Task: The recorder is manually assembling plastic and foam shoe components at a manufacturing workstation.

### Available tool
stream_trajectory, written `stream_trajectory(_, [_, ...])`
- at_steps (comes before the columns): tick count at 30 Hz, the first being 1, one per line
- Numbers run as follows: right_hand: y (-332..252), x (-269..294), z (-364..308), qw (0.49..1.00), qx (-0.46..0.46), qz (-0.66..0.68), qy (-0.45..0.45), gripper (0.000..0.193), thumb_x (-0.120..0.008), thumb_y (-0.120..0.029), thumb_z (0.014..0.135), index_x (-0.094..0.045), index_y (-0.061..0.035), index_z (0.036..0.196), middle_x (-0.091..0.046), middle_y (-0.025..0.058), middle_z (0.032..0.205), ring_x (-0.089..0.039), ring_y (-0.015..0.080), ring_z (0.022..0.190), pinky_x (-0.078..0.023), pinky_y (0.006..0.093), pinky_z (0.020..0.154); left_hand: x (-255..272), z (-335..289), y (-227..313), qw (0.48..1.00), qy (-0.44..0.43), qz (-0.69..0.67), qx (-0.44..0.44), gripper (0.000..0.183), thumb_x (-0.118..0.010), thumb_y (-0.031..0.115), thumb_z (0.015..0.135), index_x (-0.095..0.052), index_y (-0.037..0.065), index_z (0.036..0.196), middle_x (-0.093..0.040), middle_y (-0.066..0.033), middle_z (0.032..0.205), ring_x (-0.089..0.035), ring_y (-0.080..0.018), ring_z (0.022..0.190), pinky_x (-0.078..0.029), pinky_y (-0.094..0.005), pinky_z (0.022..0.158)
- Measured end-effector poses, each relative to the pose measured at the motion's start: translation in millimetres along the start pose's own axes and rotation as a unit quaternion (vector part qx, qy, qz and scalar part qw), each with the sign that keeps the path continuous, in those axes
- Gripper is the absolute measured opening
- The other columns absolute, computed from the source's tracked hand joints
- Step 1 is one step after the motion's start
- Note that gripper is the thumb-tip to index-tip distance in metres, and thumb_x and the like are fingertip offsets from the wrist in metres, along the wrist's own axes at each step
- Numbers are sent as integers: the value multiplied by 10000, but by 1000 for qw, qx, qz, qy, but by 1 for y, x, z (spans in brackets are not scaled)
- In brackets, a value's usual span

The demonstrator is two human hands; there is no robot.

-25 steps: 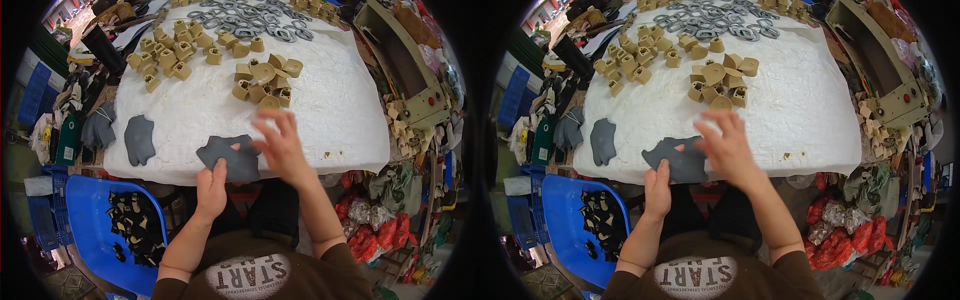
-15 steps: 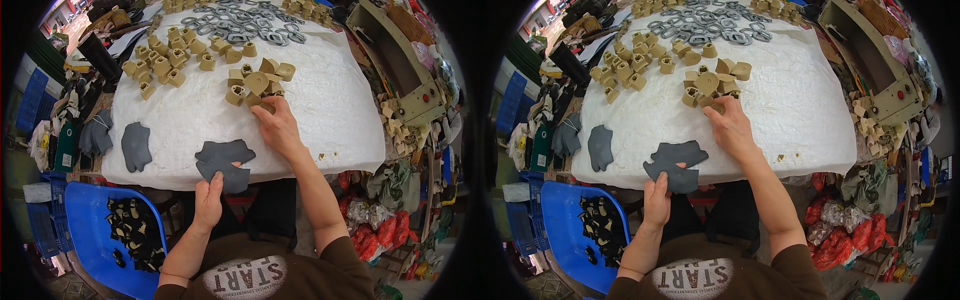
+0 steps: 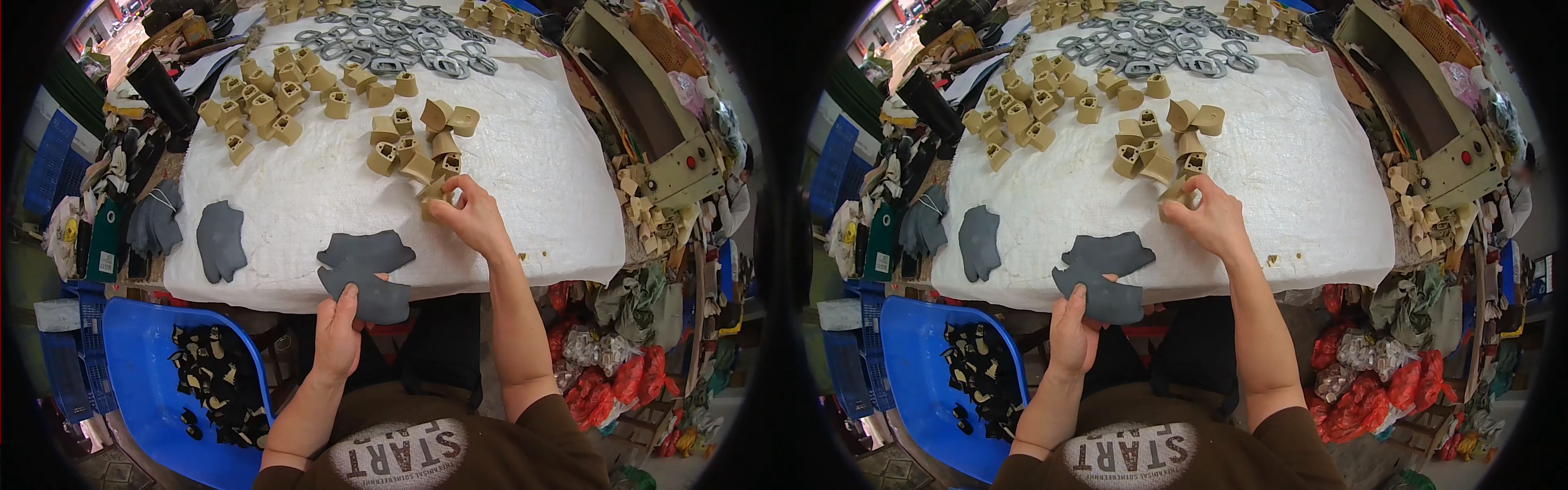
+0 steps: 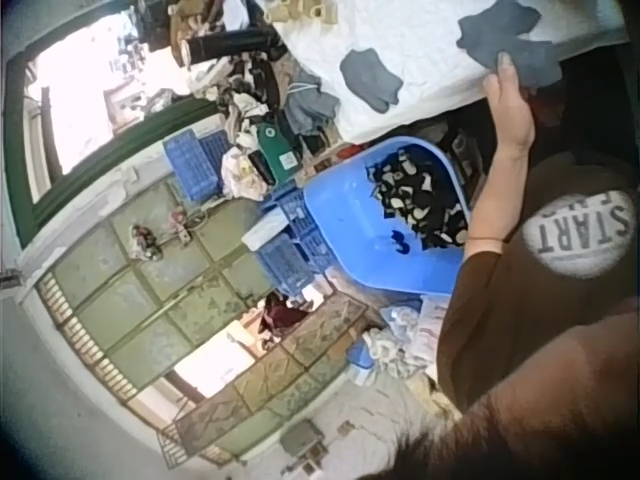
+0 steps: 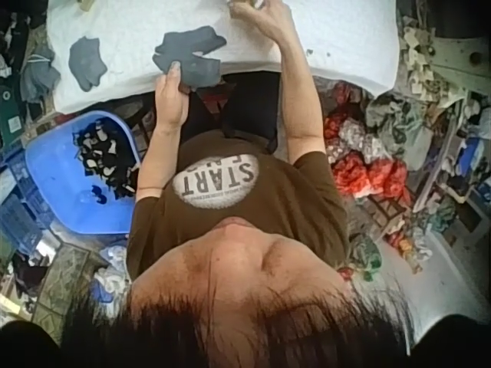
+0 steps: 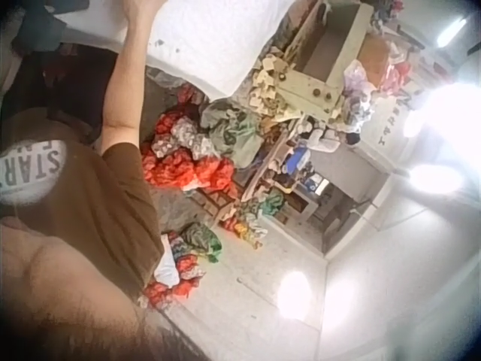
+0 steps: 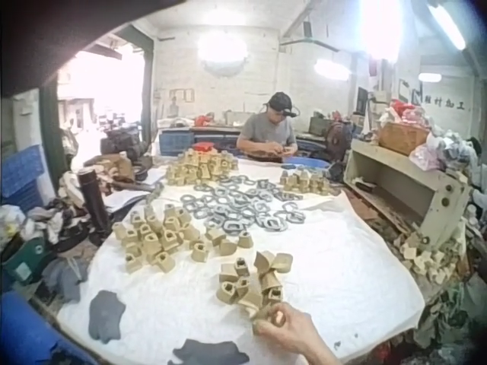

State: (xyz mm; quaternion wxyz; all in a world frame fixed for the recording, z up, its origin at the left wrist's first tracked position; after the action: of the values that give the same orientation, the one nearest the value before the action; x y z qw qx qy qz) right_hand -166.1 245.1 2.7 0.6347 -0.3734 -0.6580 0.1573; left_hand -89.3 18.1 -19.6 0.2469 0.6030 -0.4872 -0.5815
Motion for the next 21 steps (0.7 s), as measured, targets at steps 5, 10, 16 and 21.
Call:
stream_trajectory(5, [10,-5,-21,1000,-13,-8,-25,552,-632,-433,664,-568,-81,1084,-617,129,708,-597,285,715,-368,347,822,1,-2,-4,999,-10,-39,31,388,-345,289,971,-552,1,1127,-620,-69,921,-537,-107,715,-397,-244,588])
stream_trajectory(10, [6,-15,-54,953,193,-182,145,643,-690,-497,683,-545,-131,1191,-562,82,774,-514,241,835,-274,398,845,-9,-7,-2,982,-32,-161,90,405,-322,287,988,-464,-2,1234,-603,-83,899,-532,-128,650,-400,-252,556])
stream_trajectory(16, [-3,-13,-76,940,248,-199,123,537,-710,-321,715,-547,-167,1202,-463,34,794,-428,217,822,-269,406,846,-9,-9,-3,971,-19,-219,92,413,-312,282,988,-403,8,1283,-594,-106,944,-548,-157,664,-426,-266,568])
stream_trajectory(21, [11,-11,-78,948,250,-176,92,465,-682,-172,754,-546,-186,1199,-497,50,846,-446,228,874,-284,418,866,-8,-9,-5,974,-18,-206,89,409,-316,281,986,-413,8,1275,-590,-116,976,-555,-166,687,-441,-271,579])
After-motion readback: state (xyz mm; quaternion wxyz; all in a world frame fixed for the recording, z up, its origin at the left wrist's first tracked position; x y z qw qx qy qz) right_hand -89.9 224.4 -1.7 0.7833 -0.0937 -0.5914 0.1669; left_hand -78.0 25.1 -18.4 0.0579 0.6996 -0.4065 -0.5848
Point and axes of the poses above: each hand's wrist, its own z-axis towards the middle knuckle, its own x-axis out of the back of the hand, y = z × x, the point moved 6 cm from there along z, towards the middle knuckle
